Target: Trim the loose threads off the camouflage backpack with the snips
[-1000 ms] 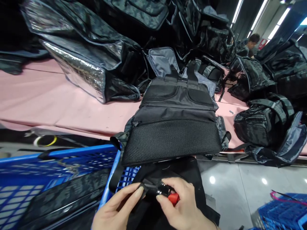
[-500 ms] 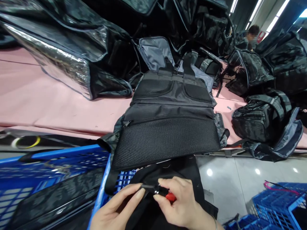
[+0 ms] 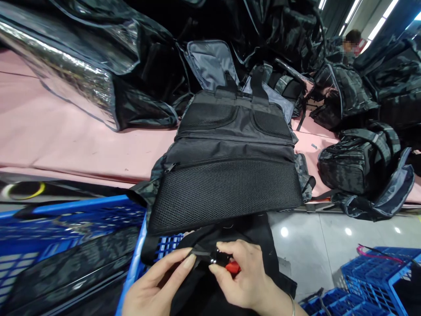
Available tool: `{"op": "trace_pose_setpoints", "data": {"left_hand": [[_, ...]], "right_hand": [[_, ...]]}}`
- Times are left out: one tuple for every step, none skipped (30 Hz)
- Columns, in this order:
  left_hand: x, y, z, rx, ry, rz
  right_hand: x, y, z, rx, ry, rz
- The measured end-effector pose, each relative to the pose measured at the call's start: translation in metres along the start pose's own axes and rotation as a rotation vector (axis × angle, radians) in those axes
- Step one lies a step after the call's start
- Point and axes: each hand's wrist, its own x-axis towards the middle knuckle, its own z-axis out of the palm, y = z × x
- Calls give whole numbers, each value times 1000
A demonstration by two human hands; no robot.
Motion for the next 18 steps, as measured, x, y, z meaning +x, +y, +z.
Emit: {"op": "trace_pose_setpoints", "data": {"left_hand": [[0,2,0,-3,-4,2],[0,5,1,-9,-13,-3],[0,8,2,-23,-24,-17],[0,11,3,-47,-34,-36],[1,14,3,-77,-41,-57],[2,17,4,-106,-47,-77],[3,19,6,-131,-49,-94],[4,20,7,-149,-47,-104],[5,21,8,-158,-43,-109],[6,22,9,-161,-41,-112],[7,22,10,-161,-39,-114],[7,22,10,-159,-34,-112],[8,21,11,-155,-27,-110],[8,20,11,-150,-22,-109],[8,18,10,-146,-19,-111],[7,17,10,-143,-15,-114],[7,15,9,-141,-10,-118],[7,13,9,-141,-6,-124]], "right_hand": [[1,0,1,-6,2,-7],[2,1,1,-10,9,-13],[2,1,1,-12,20,-15],[2,2,0,-12,35,-12],[1,3,-1,-12,52,-2],[0,4,-2,-10,65,14],[-2,5,-4,-5,67,33],[-3,5,-5,1,56,48],[-5,5,-6,2,37,53],[-5,5,-7,-3,19,51],[-6,4,-7,-14,6,46],[-6,4,-7,-28,2,39],[-6,3,-6,-44,8,34],[-5,3,-6,-61,22,29],[-4,4,-5,-74,31,25],[-3,4,-5,-81,31,20],[-3,5,-4,-83,22,12],[-3,6,-4,-82,10,3]]}}
